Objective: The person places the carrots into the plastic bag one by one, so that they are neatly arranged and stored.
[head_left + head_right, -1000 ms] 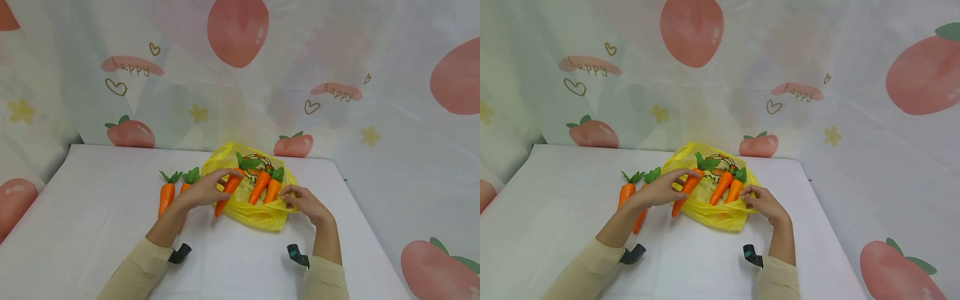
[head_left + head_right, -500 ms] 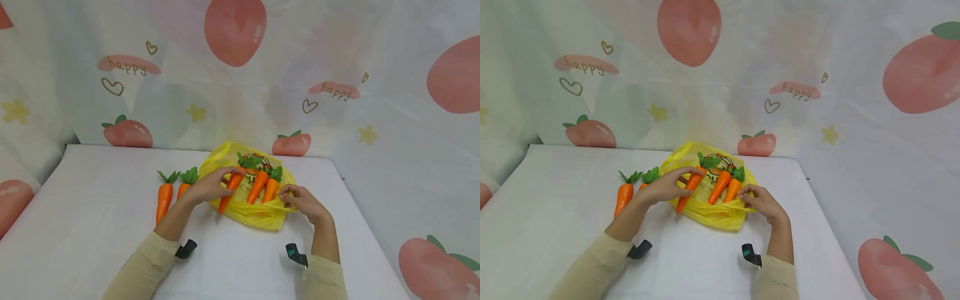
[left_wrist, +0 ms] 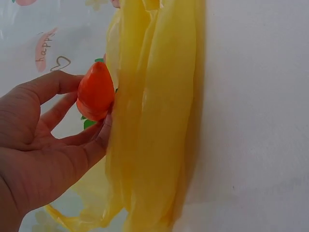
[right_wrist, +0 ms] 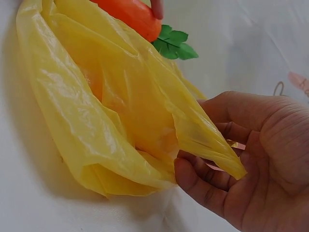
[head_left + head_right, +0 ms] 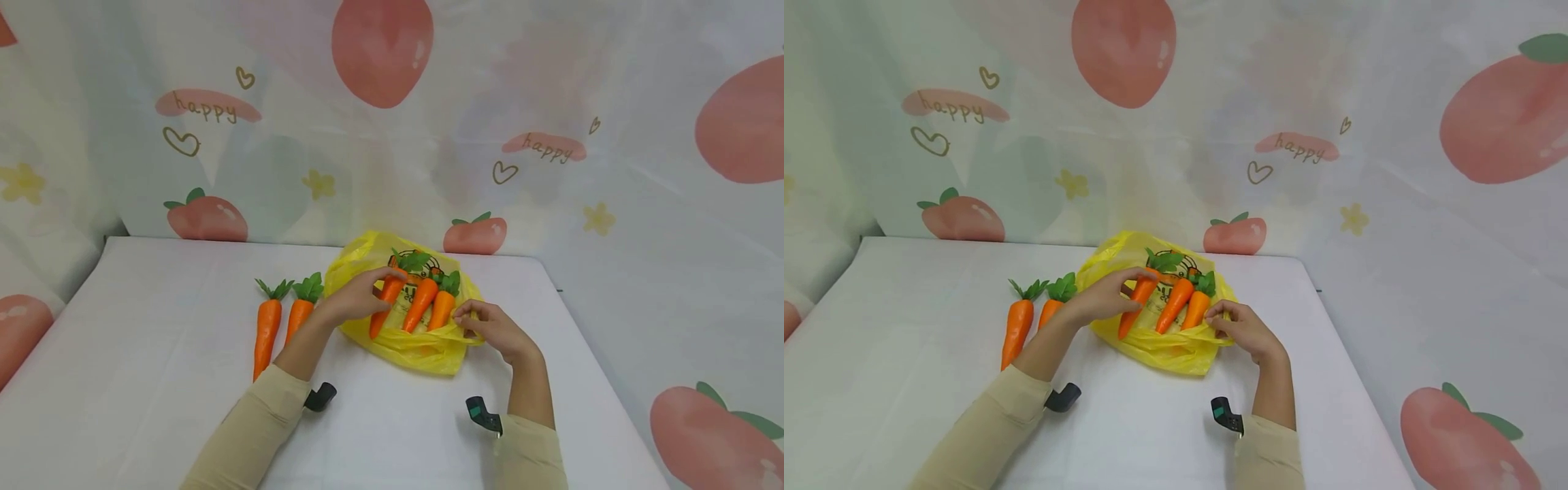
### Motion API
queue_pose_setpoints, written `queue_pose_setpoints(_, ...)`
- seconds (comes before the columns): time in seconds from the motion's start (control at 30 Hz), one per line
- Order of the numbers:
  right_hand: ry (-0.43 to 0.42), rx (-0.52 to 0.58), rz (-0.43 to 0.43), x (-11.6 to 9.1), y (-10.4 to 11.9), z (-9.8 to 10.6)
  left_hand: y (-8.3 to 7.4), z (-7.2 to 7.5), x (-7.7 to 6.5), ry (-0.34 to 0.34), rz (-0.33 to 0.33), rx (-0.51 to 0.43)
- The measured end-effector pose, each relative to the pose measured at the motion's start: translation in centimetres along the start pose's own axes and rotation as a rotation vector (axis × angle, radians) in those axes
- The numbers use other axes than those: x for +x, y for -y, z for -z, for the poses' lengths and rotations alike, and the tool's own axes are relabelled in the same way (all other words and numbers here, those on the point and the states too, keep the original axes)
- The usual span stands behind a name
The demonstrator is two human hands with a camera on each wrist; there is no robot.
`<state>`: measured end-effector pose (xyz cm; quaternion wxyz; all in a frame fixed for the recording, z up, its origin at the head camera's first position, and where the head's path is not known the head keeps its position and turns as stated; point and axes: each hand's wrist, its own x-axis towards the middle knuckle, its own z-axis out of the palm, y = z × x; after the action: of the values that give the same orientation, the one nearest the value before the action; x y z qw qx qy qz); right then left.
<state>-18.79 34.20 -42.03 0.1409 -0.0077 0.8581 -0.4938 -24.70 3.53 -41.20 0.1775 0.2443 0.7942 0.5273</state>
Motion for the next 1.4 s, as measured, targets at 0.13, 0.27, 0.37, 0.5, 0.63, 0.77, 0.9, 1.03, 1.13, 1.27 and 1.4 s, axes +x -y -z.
queue_pose_setpoints(0.13,-0.005,0.004,-0.003,0.0,0.0,0.1,0.0,-0.3,0.7,-0.015,0.013,-0.008)
queue_pose_setpoints(0.27,0.004,0.016,0.009,0.0,0.1,0.2,-0.1,-0.5,1.3,-0.015,0.009,-0.018)
queue_pose_setpoints(0.37,0.009,0.025,0.012,-0.1,0.1,0.3,-0.1,-0.7,1.8,-0.008,-0.004,-0.027)
queue_pose_setpoints(0.5,0.011,0.032,0.013,-0.1,0.2,0.3,0.0,-1.1,2.5,-0.008,0.001,-0.029)
queue_pose_setpoints(0.63,0.014,0.035,0.019,-0.2,0.2,0.3,0.1,-1.4,2.9,-0.015,0.020,-0.034)
queue_pose_setpoints(0.77,0.015,0.036,0.026,-0.3,0.2,0.3,0.5,-1.5,3.4,-0.024,0.031,-0.046)
queue_pose_setpoints(0.9,0.015,0.041,0.023,-0.4,0.2,0.3,1.1,-1.7,3.9,-0.023,0.030,-0.073)
queue_pose_setpoints(1.03,0.016,0.040,0.027,-0.5,0.1,0.3,1.8,-1.9,4.2,-0.013,0.029,-0.100)
queue_pose_setpoints(1.13,0.014,0.040,0.031,-0.6,0.2,0.3,2.0,-2.1,4.4,-0.008,0.026,-0.105)
queue_pose_setpoints(1.27,0.010,0.045,0.028,-0.7,0.3,0.4,2.1,-2.3,4.7,-0.002,0.007,-0.104)
queue_pose_setpoints(1.4,0.011,0.046,0.018,-0.7,0.1,0.4,2.1,-2.4,4.9,0.007,0.011,-0.091)
